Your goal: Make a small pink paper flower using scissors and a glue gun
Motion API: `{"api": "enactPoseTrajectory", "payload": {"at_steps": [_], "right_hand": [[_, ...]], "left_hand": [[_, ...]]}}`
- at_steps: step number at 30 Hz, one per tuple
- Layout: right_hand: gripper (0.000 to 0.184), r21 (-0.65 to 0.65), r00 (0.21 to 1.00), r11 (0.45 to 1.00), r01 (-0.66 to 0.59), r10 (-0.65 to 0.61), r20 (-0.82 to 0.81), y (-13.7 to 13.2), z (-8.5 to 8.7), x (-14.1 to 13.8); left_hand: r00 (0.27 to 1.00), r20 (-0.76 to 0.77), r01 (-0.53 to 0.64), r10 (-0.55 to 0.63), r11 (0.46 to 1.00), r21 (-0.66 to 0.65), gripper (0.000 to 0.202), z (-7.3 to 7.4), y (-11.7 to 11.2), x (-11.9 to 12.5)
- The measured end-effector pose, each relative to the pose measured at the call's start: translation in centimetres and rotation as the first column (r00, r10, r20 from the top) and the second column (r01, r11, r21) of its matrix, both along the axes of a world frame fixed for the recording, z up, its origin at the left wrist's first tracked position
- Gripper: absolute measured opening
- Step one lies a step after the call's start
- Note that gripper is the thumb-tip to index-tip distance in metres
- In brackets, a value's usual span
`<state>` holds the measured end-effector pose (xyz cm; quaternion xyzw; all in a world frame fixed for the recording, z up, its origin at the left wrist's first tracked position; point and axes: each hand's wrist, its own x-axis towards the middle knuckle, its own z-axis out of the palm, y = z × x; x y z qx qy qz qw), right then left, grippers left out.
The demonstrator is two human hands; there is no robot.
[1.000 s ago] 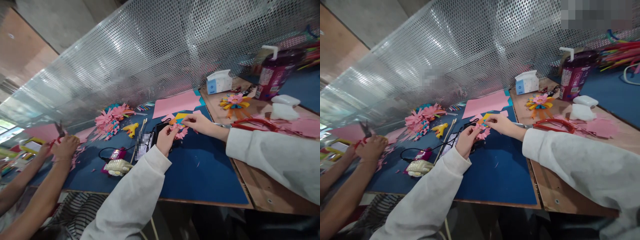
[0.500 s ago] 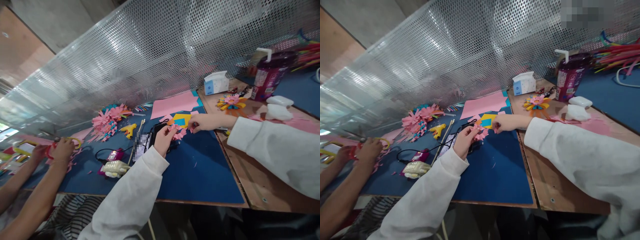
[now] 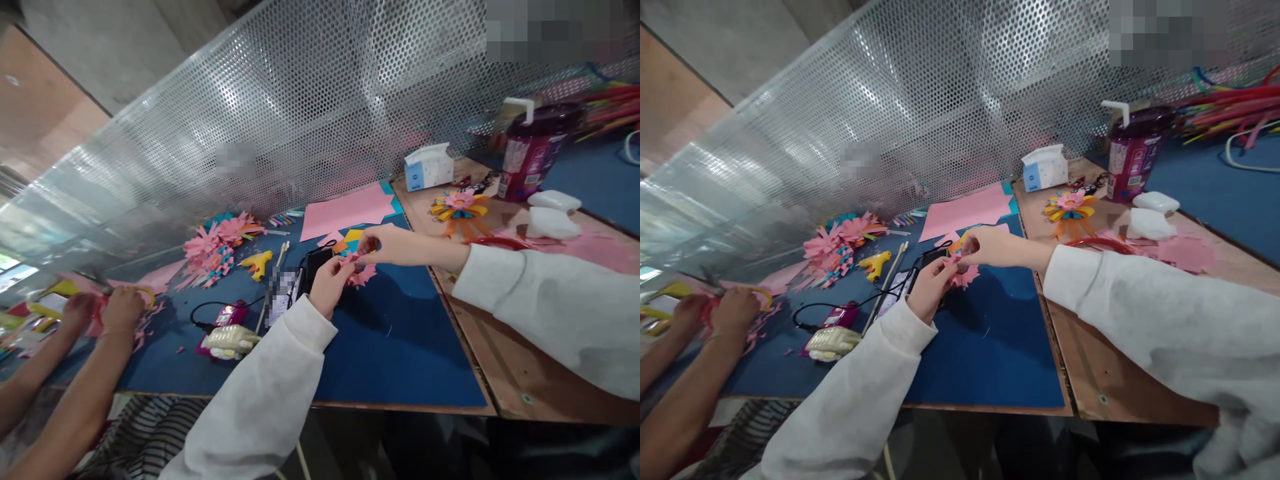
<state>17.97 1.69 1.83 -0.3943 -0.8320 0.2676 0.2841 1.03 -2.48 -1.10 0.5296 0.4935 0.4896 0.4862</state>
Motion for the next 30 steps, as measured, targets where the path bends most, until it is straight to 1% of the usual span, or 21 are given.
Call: {"api": "enactPoseTrajectory", "payload": {"at_steps": [4, 7, 11, 15, 18, 21, 25, 27, 30], "right_hand": [[0.02, 0.02, 0.999, 1.0, 0.008, -0.007, -0.039, -0.5, -0.1, -0.3], [0.017, 0.033, 0.999, 0.999, -0.005, 0.006, -0.041, -0.5, -0.3, -0.4], [0.016, 0.07, 1.0, 0.998, -0.005, 0.006, -0.011, -0.6, -0.6, -0.6], [0.017, 0.078, 1.0, 0.997, -0.008, 0.008, 0.008, -0.8, -0.3, -0.7], [0.018, 0.039, 0.999, 0.999, 0.032, -0.032, 0.02, -0.4, 0.0, -0.2], [0.016, 0.01, 0.993, 0.995, 0.102, -0.103, 0.05, 0.6, 0.0, 0.7], [0.021, 0.061, 0.979, 0.981, 0.187, -0.191, 0.072, 1.6, -0.3, 1.5], [0.026, 0.07, 0.985, 0.986, 0.151, -0.156, 0.074, 1.4, -0.3, 1.3], [0.032, 0.029, 0.997, 1.0, -0.002, 0.0, 0.073, 0.7, -0.1, 0.7]], "left_hand": [[0.997, 0.083, 0.001, 0.003, 0.999, -0.049, 0.024, 0.0, 0.1, 0.2], [0.991, 0.131, 0.009, -0.001, 0.998, -0.056, 0.024, 0.0, 0.1, 0.2], [0.992, 0.125, 0.034, -0.028, 0.998, -0.045, 0.03, 0.1, 0.1, 0.2], [0.994, 0.108, 0.037, -0.033, 0.999, -0.039, 0.033, 0.0, 0.0, 0.1], [0.995, 0.093, 0.031, -0.027, 0.999, -0.035, 0.031, 0.0, 0.0, 0.1], [0.998, 0.065, 0.021, -0.017, 0.998, -0.057, 0.028, 0.1, 0.0, 0.0], [1.0, 0.011, 0.029, -0.028, 0.997, -0.078, 0.025, 0.2, 0.0, 0.0], [0.999, -0.001, 0.05, -0.051, 0.995, -0.088, 0.024, 0.1, -0.1, -0.1], [0.993, -0.04, 0.108, -0.112, 0.989, -0.097, 0.021, 0.1, -0.2, -0.1]]}}
